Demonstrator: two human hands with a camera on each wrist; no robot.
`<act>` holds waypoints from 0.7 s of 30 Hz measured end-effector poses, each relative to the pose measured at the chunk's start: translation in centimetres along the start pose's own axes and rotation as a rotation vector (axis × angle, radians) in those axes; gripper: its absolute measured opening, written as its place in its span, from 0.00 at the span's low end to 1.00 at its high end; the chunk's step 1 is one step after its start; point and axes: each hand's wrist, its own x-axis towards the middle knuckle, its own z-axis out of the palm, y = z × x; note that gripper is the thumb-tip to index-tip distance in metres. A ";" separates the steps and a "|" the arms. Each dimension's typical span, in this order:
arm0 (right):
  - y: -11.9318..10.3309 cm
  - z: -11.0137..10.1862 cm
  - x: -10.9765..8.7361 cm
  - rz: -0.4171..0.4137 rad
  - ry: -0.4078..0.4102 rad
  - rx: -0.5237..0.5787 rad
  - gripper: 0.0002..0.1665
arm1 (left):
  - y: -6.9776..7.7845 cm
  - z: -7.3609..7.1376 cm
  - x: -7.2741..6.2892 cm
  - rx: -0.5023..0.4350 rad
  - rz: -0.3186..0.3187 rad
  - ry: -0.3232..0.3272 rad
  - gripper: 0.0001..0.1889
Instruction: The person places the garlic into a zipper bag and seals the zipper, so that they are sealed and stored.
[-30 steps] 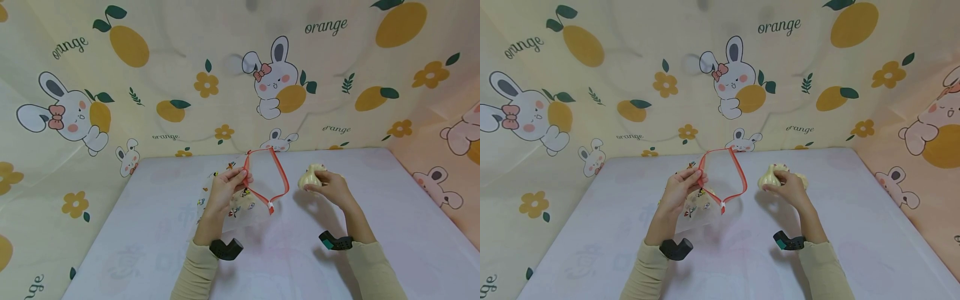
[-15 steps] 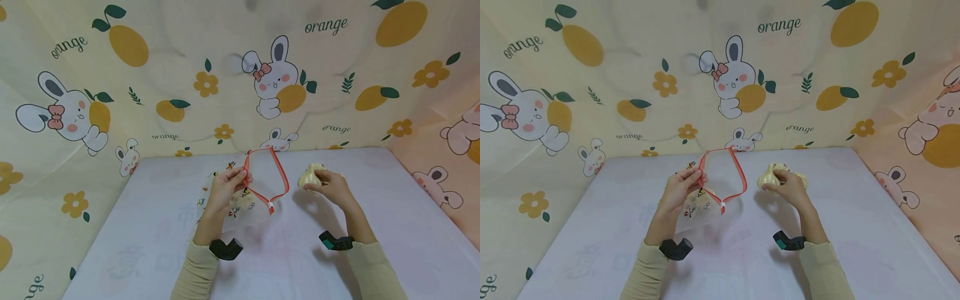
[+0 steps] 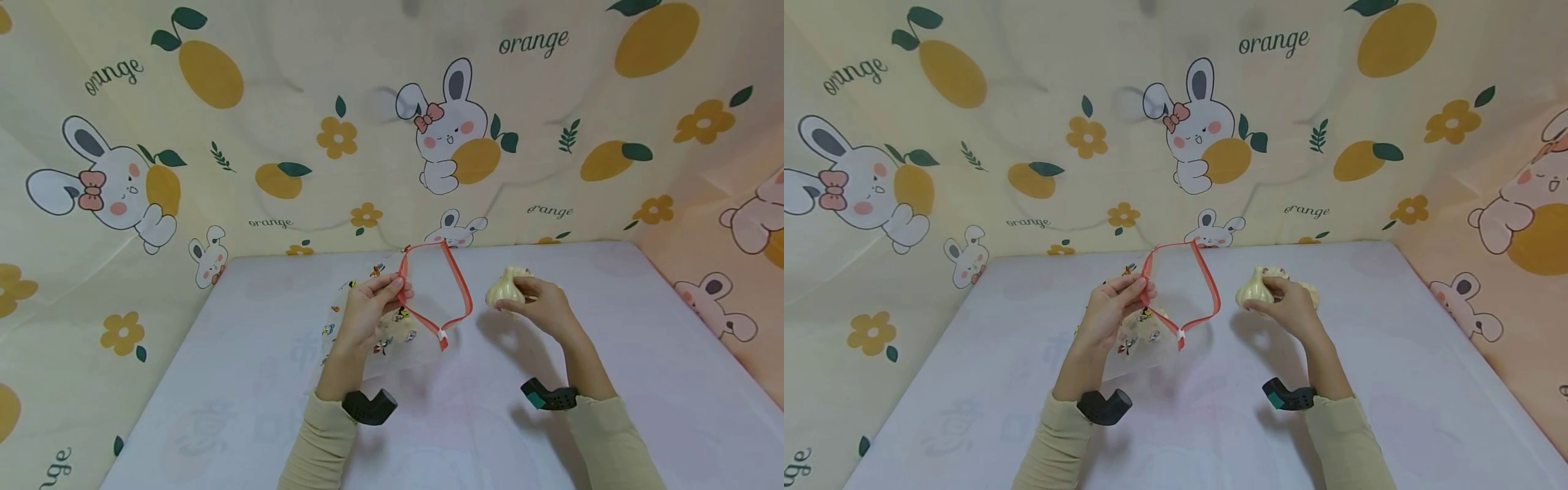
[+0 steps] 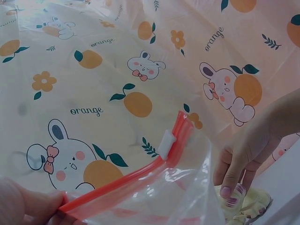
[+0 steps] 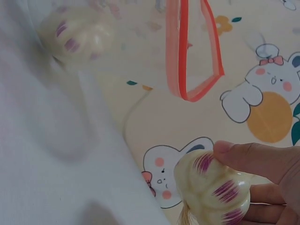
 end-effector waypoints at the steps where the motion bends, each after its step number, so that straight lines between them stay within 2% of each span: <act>1: -0.1 0.0 0.0 0.000 0.000 0.002 0.44 | 0.0 0.0 0.0 0.000 0.001 -0.002 0.16; 21: -0.7 0.0 -0.3 -0.023 0.008 0.003 0.43 | 0.0 0.0 0.1 0.003 -0.008 0.003 0.17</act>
